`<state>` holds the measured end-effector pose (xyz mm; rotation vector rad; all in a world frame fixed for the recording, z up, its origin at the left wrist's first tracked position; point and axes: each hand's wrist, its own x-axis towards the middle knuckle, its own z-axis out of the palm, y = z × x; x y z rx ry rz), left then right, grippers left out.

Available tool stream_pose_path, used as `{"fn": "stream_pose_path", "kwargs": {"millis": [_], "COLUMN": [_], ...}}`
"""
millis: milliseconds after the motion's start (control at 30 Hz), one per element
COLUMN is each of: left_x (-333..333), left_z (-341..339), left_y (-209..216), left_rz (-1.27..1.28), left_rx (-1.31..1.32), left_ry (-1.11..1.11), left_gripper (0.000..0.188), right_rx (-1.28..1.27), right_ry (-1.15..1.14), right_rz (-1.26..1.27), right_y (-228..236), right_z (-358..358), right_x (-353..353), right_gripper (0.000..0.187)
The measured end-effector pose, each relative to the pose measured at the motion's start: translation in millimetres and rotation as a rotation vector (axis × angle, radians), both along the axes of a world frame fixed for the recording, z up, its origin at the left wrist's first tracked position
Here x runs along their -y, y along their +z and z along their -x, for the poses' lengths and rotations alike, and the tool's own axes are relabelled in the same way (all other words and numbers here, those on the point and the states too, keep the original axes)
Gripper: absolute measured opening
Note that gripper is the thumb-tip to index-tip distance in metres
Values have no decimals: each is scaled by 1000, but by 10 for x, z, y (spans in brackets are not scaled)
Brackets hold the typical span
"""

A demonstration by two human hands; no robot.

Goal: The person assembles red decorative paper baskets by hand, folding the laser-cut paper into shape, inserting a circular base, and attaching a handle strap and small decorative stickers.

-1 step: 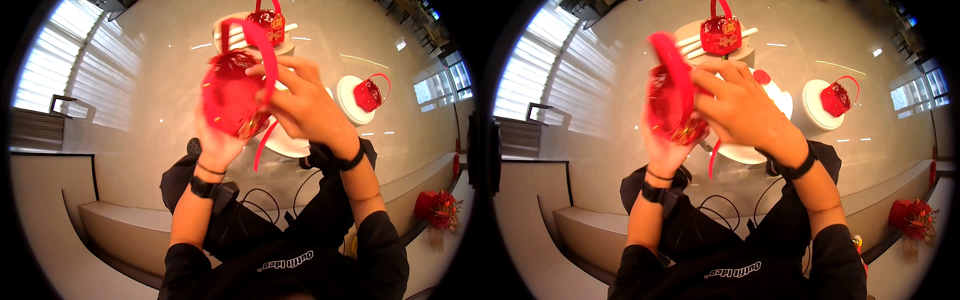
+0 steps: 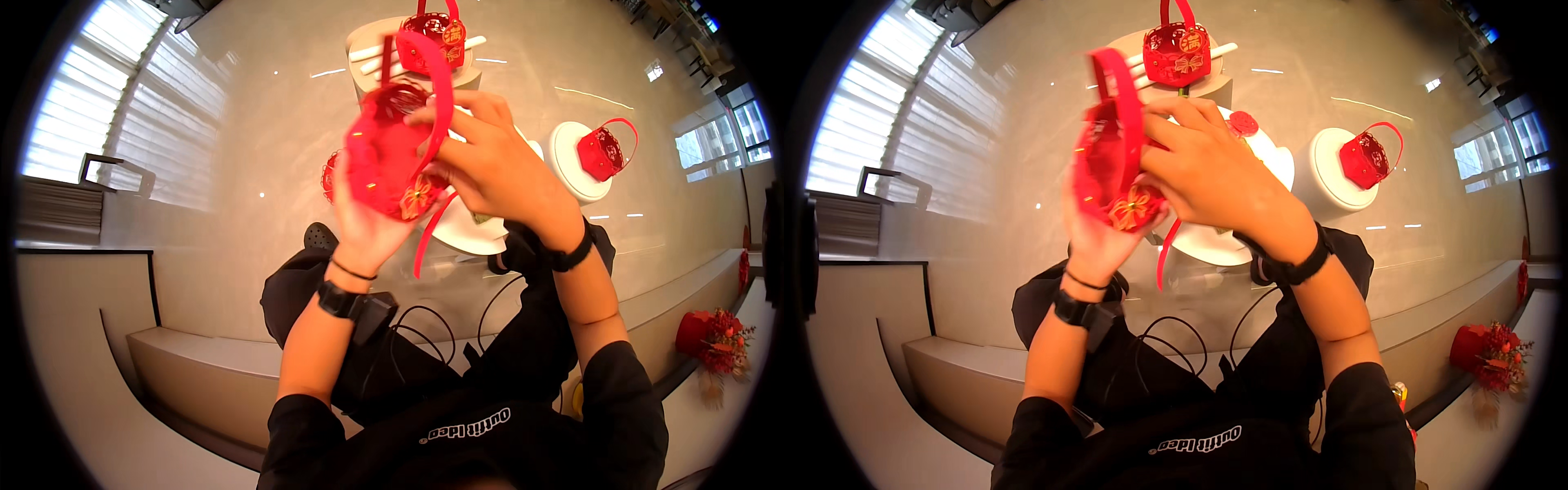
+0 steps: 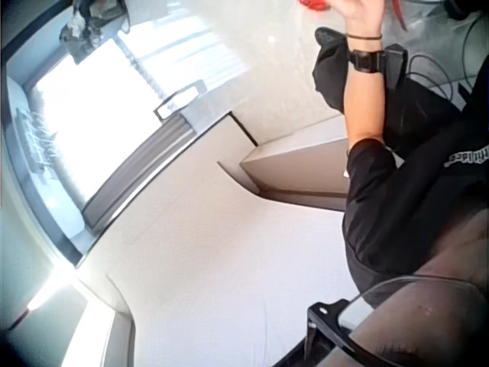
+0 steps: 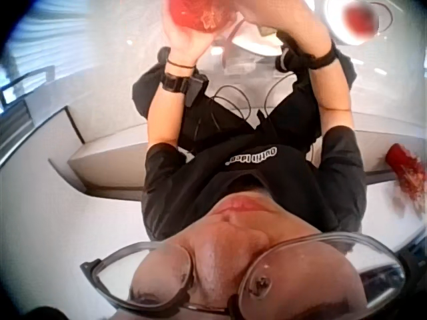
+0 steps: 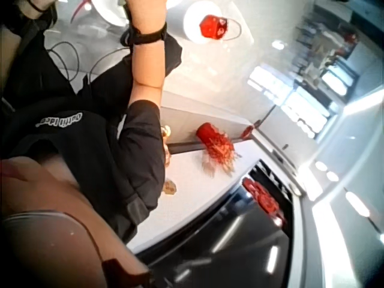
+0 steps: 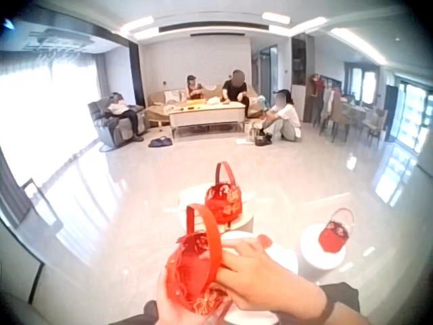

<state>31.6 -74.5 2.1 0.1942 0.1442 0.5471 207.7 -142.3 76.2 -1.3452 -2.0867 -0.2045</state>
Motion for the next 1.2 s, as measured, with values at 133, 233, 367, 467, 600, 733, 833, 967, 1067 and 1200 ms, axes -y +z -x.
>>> {"fn": "stream_pose_path", "kwargs": {"millis": [133,233,367,467,600,733,833,967,1067,1200], "left_x": [106,145,233,255,269,214,119,20,-69,-140], "left_z": [-206,-230,-285,-280,-288,-235,-184,-150,-155,-172], "left_y": [30,-39,-70,-95,-123,-164,-229,-148,-125,13], "left_rz": [33,-98,-182,-97,-133,-287,-440,-485,-436,-108], "left_rx": [-15,-77,-199,-163,-116,-102,-224,-253,-247,-96], "left_ry": [-49,-81,-63,-123,-131,-58,87,227,298,173], "left_gripper": [69,74,81,80,78,75,72,70,67,66], "right_rx": [-137,-261,-168,-97,-43,-21,2,-46,-105,-228], "right_ry": [114,236,193,71,39,118,65,40,26,60], "right_rz": [215,504,526,497,555,430,306,233,363,348], "right_y": [113,242,269,273,323,218,199,196,198,169], "right_z": [-247,-453,-386,-350,-373,-397,-327,-185,-145,-299], "right_x": [46,118,228,321,407,447,435,392,346,230], "right_gripper": [19,26,30,25,22,21,10,8,16,37]}}
